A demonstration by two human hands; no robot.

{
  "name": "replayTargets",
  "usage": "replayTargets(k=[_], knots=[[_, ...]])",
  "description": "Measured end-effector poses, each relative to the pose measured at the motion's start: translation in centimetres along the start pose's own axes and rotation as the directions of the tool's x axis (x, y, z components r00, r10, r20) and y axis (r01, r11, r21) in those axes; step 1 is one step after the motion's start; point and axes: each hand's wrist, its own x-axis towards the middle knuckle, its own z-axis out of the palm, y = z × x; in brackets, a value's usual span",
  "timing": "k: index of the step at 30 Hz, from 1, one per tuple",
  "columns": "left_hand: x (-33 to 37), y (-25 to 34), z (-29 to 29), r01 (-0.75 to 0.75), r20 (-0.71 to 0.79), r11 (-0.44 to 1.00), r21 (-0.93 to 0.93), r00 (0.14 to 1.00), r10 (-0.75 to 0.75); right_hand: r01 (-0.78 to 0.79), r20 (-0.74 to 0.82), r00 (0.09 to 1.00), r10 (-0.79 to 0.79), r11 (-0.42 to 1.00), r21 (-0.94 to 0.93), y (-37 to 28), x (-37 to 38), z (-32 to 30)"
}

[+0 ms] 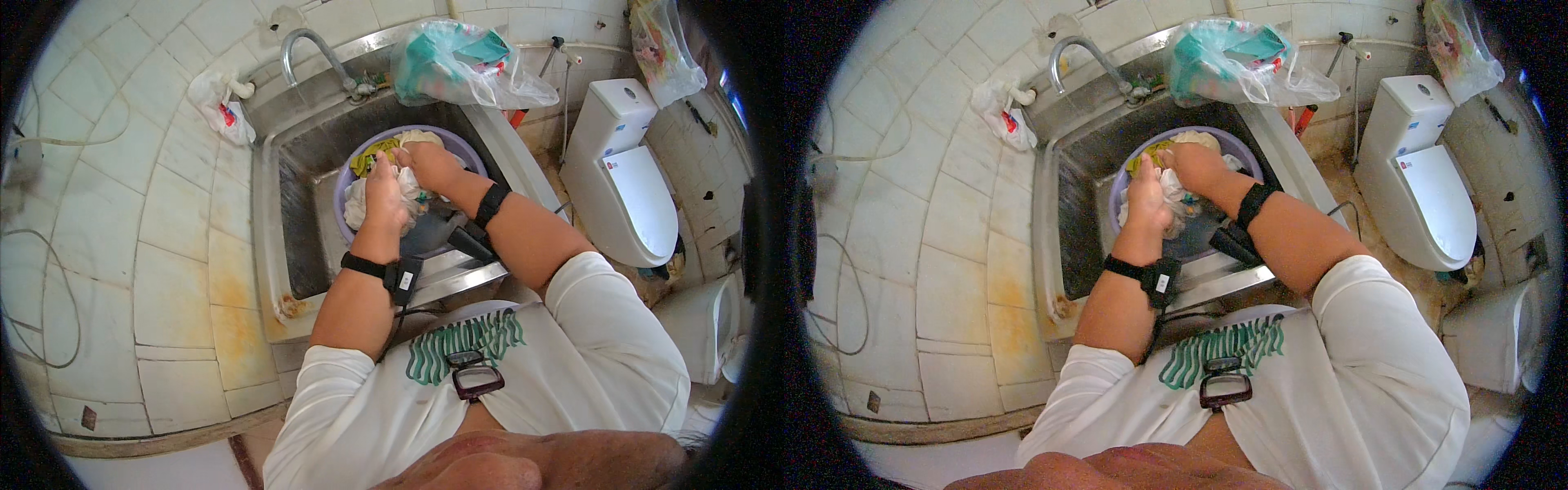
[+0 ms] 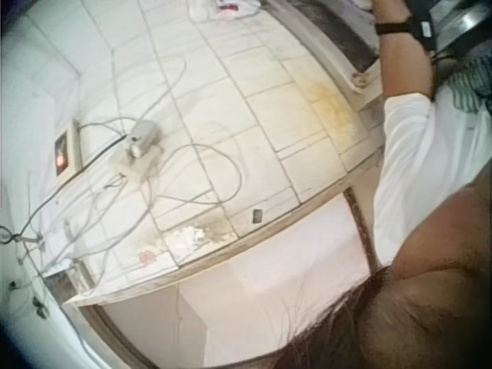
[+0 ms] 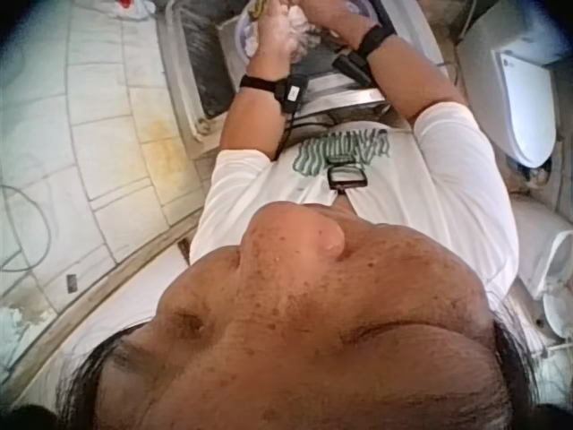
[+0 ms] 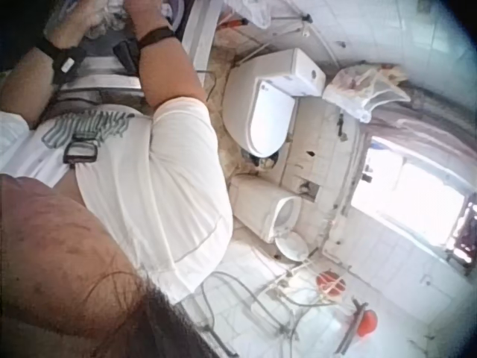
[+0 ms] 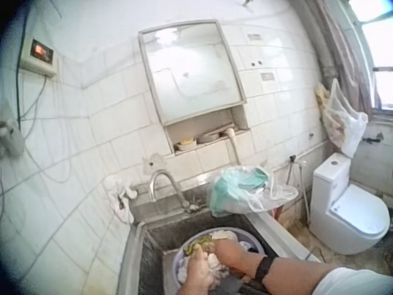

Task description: The person washes clothes by hand in a plastic basin inside a sink, rubbing and scrubbing the fabric between their hands.

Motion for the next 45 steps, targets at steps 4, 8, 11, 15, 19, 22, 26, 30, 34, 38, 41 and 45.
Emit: replayTargets(k=[4, 8, 11, 15, 19, 22, 26, 30, 34, 38, 41, 45], knots=[[-0.5, 1.2, 1.2, -0.013, -0.053, 0.993, -0.114, 0.999, 0.007, 0.115, -0.121, 0.988, -0.099, 0.985, 0.129, 3.9, 1.1, 1.2], [-1.5, 3.1, 1.0, -0.013, -0.127, 0.992, -0.123, 0.992, -0.003, -0.154, -0.126, 0.931, 0.342, 0.683, 0.714, 3.9, 1.3, -0.4], [-0.9, 3.0, 0.1, -0.021, -0.089, 1.0, 0.007, 0.996, 0.022, -0.108, -0.221, 0.839, 0.498, 0.55, 0.828, 5.4, 2.2, -0.4], [-0.5, 3.4, -0.7, 0.0, -0.066, 0.975, 0.223, 0.998, 0.015, 0.042, -0.069, 0.829, 0.555, 0.062, 0.997, 7.1, 3.1, -0.9], [-1.8, 4.4, 0.5, -0.014, -0.1, 0.978, 0.207, 0.994, 0.036, 0.113, -0.091, 0.834, 0.544, -0.007, 0.994, 5.7, 2.7, -2.1], [-2.1, 4.3, 1.2, -0.089, -0.017, 0.996, 0.007, 0.996, 0.09, 0.051, -0.106, 0.889, 0.446, 0.133, 0.99, 4.9, 2.6, -1.8], [-1.6, 3.3, 1.3, -0.139, 0.169, 0.988, -0.06, 0.975, 0.147, 0.098, -0.132, 0.991, 0.013, 0.601, 0.793, 3.8, 2.1, 0.2], [-2.2, 3.4, 2.0, -0.075, 0.132, 0.988, -0.134, 0.987, 0.093, -0.036, 0.021, 0.999, 0.029, 0.728, 0.685, 4.5, 2.0, 1.8], [-2.0, 3.3, 1.4, -0.136, 0.094, 0.989, 0.049, 0.987, 0.131, -0.173, 0.185, 0.98, 0.071, 0.767, 0.618, 4.2, 1.9, 0.6], [-0.7, 2.6, 0.0, -0.189, 0.027, 0.958, 0.216, 0.982, 0.187, -0.13, 0.208, 0.978, 0.006, 0.8, 0.586, 3.6, 1.3, 0.3], [0.7, 2.4, -1.4, -0.332, -0.079, 0.828, 0.452, 0.91, 0.408, -0.021, 0.119, 0.992, -0.047, 0.856, 0.516, 3.3, 1.2, -0.3], [-0.3, 3.9, -1.3, 0.045, -0.106, 0.899, 0.436, 0.994, 0.001, 0.017, -0.125, 0.989, 0.082, 0.768, 0.64, 3.1, 1.4, -1.0]])
